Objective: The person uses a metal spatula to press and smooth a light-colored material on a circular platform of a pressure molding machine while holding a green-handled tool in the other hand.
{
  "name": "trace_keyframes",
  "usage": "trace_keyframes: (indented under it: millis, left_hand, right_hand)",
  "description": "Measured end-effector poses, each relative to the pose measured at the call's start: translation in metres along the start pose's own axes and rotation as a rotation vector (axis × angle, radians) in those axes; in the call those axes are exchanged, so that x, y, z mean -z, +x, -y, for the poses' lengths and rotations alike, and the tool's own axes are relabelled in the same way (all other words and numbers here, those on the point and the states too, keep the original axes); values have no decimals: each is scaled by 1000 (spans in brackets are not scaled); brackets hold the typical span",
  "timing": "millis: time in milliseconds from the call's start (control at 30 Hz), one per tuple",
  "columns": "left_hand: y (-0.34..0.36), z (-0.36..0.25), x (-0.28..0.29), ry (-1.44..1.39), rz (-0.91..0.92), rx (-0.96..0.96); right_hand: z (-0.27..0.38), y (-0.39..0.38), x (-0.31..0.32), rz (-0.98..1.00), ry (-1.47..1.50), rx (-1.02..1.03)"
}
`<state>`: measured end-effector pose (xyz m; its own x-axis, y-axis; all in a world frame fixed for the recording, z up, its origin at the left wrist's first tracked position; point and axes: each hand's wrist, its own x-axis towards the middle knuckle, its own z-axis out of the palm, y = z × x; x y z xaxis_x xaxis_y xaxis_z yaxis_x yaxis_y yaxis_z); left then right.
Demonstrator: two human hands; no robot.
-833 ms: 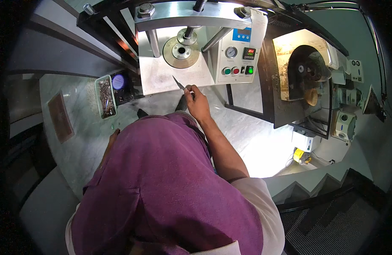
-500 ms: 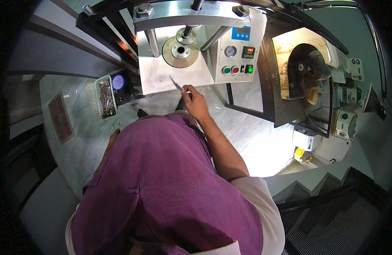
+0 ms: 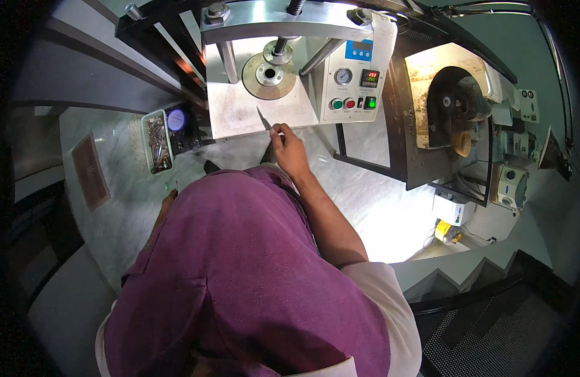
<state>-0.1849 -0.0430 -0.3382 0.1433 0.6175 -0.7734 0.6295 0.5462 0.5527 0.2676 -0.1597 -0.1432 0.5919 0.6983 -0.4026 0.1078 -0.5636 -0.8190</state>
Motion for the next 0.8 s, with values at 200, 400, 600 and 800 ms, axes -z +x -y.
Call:
trace_keyframes:
  millis: [200,400,600,800]
  left_hand:
    - [1,-10,-9,-200,-15,194]
    - [55,77,20,131,0,-85]
    - [31,40,9,-105,54,184]
    - [3,-10,-6,-113,-13,238]
  right_hand:
    - [12,-19,-15,299,-135,141]
    - [27,-26,-30,334,-57,136]
    - [32,-21,-35,375,-196,102]
    - [30,-19,-36,359,-156,126]
